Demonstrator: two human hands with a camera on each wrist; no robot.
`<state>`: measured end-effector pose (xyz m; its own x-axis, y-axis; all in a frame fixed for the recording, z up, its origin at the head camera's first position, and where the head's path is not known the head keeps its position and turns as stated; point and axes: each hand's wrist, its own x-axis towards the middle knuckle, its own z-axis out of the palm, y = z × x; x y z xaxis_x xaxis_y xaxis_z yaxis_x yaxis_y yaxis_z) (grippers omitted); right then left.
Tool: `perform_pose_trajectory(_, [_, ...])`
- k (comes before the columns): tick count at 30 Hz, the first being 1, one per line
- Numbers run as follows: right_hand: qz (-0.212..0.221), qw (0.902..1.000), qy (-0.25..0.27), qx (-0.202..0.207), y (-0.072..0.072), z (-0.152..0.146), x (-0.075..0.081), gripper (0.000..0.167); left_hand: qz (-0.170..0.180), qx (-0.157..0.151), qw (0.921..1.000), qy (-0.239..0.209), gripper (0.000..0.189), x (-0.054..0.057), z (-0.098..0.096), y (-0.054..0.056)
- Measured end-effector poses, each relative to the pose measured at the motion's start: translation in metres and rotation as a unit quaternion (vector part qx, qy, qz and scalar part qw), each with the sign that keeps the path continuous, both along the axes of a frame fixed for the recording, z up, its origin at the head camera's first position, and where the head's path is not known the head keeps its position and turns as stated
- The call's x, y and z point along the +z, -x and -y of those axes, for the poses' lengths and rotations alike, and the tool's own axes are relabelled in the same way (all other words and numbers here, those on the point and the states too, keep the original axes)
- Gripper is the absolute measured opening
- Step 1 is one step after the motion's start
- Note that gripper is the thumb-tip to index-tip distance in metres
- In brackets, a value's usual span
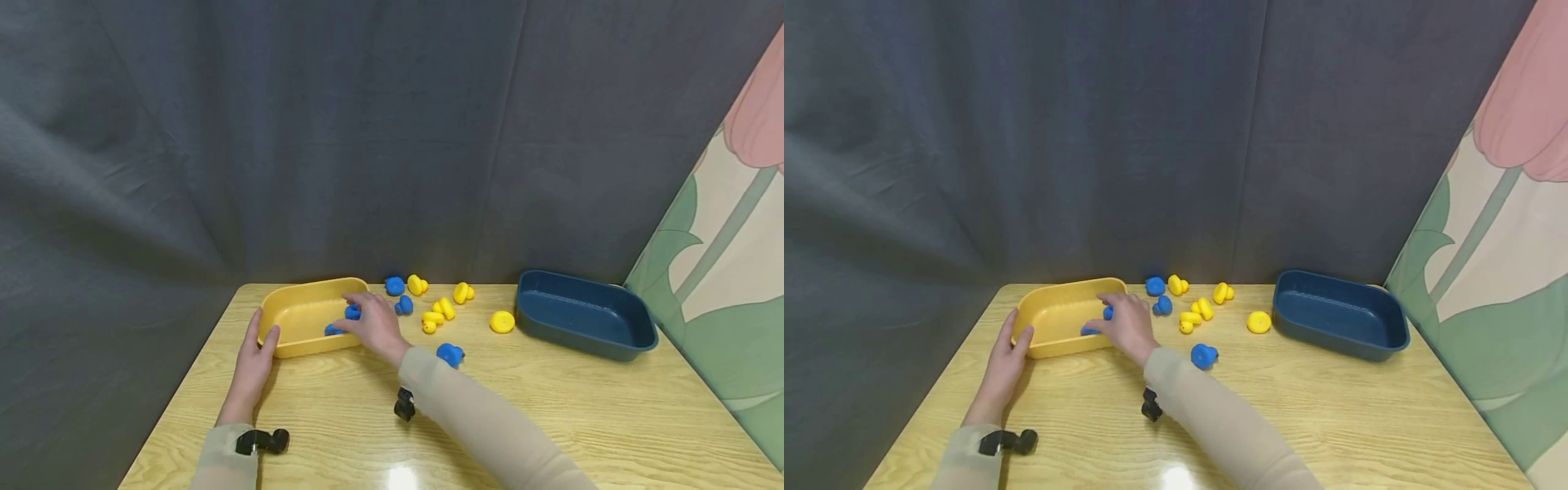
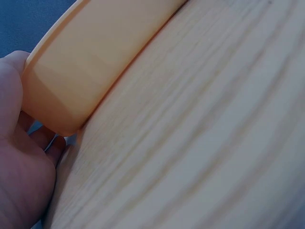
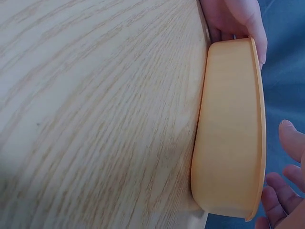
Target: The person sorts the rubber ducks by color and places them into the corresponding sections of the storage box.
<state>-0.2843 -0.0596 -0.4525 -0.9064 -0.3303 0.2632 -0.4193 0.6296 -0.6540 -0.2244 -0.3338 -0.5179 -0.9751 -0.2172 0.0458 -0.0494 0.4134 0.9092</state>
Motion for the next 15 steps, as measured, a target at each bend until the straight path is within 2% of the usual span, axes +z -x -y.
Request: perform_pose_trajectory(15, [-0.002, 0.9998, 0.019, 0.007, -0.003, -0.017, 0.003, 0.062, 0.001, 0.000, 1.0000, -0.009, 0.085, 0.002, -0.002, 0.001])
